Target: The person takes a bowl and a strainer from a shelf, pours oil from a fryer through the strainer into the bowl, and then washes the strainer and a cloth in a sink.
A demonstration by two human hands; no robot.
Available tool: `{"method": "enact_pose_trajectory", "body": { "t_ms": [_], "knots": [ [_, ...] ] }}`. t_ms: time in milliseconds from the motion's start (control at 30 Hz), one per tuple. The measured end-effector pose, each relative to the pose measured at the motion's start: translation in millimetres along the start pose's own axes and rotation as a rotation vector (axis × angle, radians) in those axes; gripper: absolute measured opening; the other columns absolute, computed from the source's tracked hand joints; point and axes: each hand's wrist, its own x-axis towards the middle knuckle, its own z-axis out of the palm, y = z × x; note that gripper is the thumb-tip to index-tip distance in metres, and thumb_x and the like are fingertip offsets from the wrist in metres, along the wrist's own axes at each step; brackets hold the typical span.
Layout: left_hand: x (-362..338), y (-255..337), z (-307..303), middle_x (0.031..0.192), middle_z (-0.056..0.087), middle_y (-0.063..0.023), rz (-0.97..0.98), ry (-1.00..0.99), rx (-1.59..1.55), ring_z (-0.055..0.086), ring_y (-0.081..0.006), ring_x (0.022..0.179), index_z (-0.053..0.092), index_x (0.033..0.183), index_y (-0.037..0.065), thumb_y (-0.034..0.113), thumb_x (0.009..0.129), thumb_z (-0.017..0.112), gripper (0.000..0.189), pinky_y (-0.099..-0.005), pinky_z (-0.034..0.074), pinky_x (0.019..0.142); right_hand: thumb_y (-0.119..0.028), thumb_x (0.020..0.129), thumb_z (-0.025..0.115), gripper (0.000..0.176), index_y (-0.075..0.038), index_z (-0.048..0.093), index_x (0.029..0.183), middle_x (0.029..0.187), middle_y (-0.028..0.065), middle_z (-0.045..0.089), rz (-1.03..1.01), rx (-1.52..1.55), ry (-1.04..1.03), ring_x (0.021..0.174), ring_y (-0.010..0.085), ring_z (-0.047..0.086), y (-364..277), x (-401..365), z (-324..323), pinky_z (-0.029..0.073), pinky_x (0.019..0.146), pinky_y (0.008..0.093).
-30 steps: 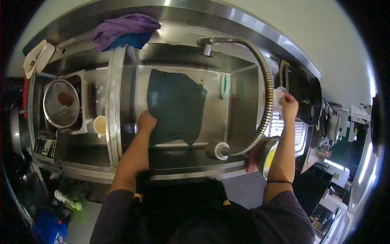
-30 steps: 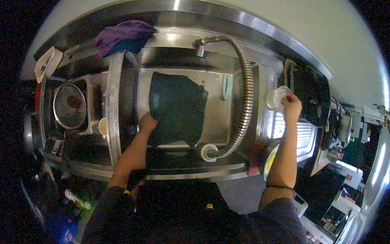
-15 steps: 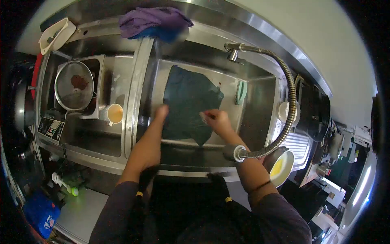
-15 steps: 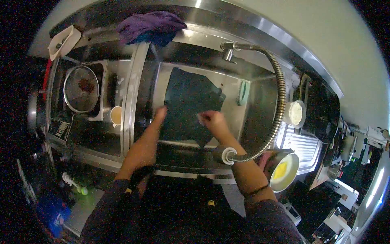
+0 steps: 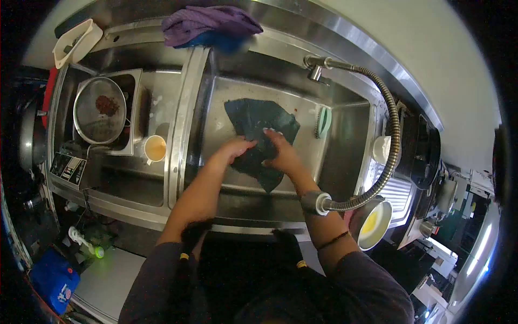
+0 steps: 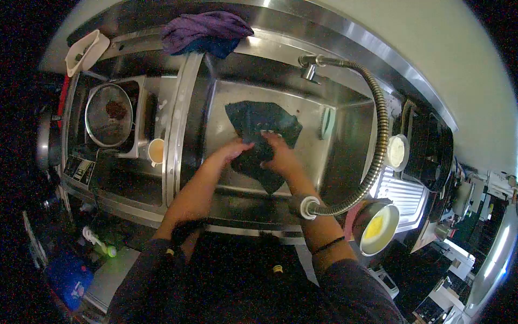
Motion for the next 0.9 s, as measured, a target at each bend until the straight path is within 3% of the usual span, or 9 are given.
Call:
{"method": "enact_pose_trajectory", "body": {
  "t_ms": [100, 167, 267, 333, 433, 467, 500, 667, 900],
  "knots": [
    [13.9, -1.0, -7.5, 0.113, 0.057, -0.0104, 0.12, -0.012, -0.041, 0.056, -0.0227, 0.099, 0.054, 0.113, 0.003, 0.039, 0.084, 0.06, 0.046, -0.0385, 0.043, 0.083, -0.014, 0.063, 0.076, 0.058, -0.011, 0.055, 0.118, 0.114, 0.0111, 0.06, -0.109, -0.178, 0.015, 0.105, 0.0234, 0.057, 0.9, 2.0, 18.6, 0.047, 0.087, 0.0315],
    [11.8, 4.8, -8.4, 0.11, 0.057, -0.0086, 0.189, 0.046, -0.27, 0.057, -0.0225, 0.093, 0.054, 0.109, 0.005, 0.043, 0.084, 0.058, 0.045, -0.0378, 0.044, 0.081, -0.012, 0.063, 0.076, 0.06, -0.01, 0.054, 0.119, 0.111, 0.0101, 0.061, -0.042, 0.0, 0.061, 0.103, 0.0221, 0.058, 47.0, 6.5, 48.7, 0.047, 0.087, 0.0319],
    [-33.3, 47.3, 9.1, 0.103, 0.057, -0.0053, 0.225, 0.182, -0.733, 0.057, -0.0214, 0.086, 0.055, 0.103, 0.008, 0.051, 0.084, 0.055, 0.046, -0.0354, 0.045, 0.077, -0.009, 0.063, 0.074, 0.058, -0.008, 0.054, 0.117, 0.106, 0.0097, 0.062, 0.456, 0.537, -0.089, 0.1, 0.0183, 0.057, 35.4, 22.5, 35.8, 0.045, 0.086, 0.0313],
    [-48.1, 61.1, 12.5, 0.097, 0.056, -0.0032, 0.157, 0.24, -0.881, 0.056, -0.0201, 0.084, 0.055, 0.099, 0.011, 0.053, 0.085, 0.053, 0.045, -0.0337, 0.045, 0.075, -0.01, 0.064, 0.074, 0.052, -0.006, 0.056, 0.112, 0.1, 0.0086, 0.062, 0.361, 0.632, 0.054, 0.096, 0.0163, 0.057, -0.8, 21.0, 33.8, 0.045, 0.083, 0.0305],
    [-39.6, 16.9, 7.4, 0.098, 0.058, -0.0029, 0.346, 0.079, -0.615, 0.057, -0.019, 0.085, 0.056, 0.099, 0.012, 0.053, 0.086, 0.051, 0.043, -0.0343, 0.046, 0.072, -0.013, 0.066, 0.074, 0.041, -0.004, 0.058, 0.102, 0.088, 0.0069, 0.061, 0.01, 0.662, 0.088, 0.085, 0.0174, 0.057, -69.0, 4.1, 45.0, 0.045, 0.075, 0.0311],
    [38.9, -45.4, -37.4, 0.094, 0.06, -0.0042, 0.213, -0.244, -0.723, 0.058, -0.0187, 0.083, 0.057, 0.098, 0.013, 0.05, 0.087, 0.05, 0.039, -0.0339, 0.047, 0.067, -0.015, 0.064, 0.074, 0.037, -0.003, 0.059, 0.095, 0.09, 0.0103, 0.061, -0.145, 0.667, 0.142, 0.085, 0.0228, 0.058, -98.1, 2.7, 41.9, 0.046, 0.077, 0.0327],
    [39.6, -46.1, -33.6, 0.093, 0.06, -0.0044, 0.226, -0.211, -0.711, 0.058, -0.0186, 0.083, 0.057, 0.098, 0.013, 0.05, 0.087, 0.05, 0.04, -0.0336, 0.047, 0.067, -0.016, 0.061, 0.075, 0.034, -0.002, 0.06, 0.088, 0.091, 0.0137, 0.062, -0.3, 0.669, 0.197, 0.085, 0.0282, 0.059, -116.5, 2.5, 40.5, 0.046, 0.079, 0.0343],
    [21.2, -37.9, 18.6, 0.091, 0.061, -0.0054, 0.304, -0.025, -0.642, 0.059, -0.0185, 0.081, 0.057, 0.101, 0.012, 0.05, 0.086, 0.05, 0.042, -0.0325, 0.048, 0.066, -0.018, 0.061, 0.076, 0.033, -0.002, 0.059, 0.086, 0.083, 0.0154, 0.06, 0.238, 0.409, 0.44, 0.074, 0.0327, 0.057, -97.0, 25.7, 47.0, 0.047, 0.069, 0.0383],
    [-19.5, -11.1, 34.2, 0.099, 0.06, -0.0106, 0.068, 0.317, -0.528, 0.059, -0.0243, 0.082, 0.052, 0.114, 0.01, 0.044, 0.088, 0.044, 0.044, -0.0403, 0.05, 0.067, -0.017, 0.066, 0.071, 0.029, 0.001, 0.061, 0.086, 0.073, 0.0168, 0.062, 0.06, 0.354, 0.322, 0.065, 0.0333, 0.058, -97.7, 6.2, 57.0, 0.046, 0.064, 0.0402]
  ]
}}
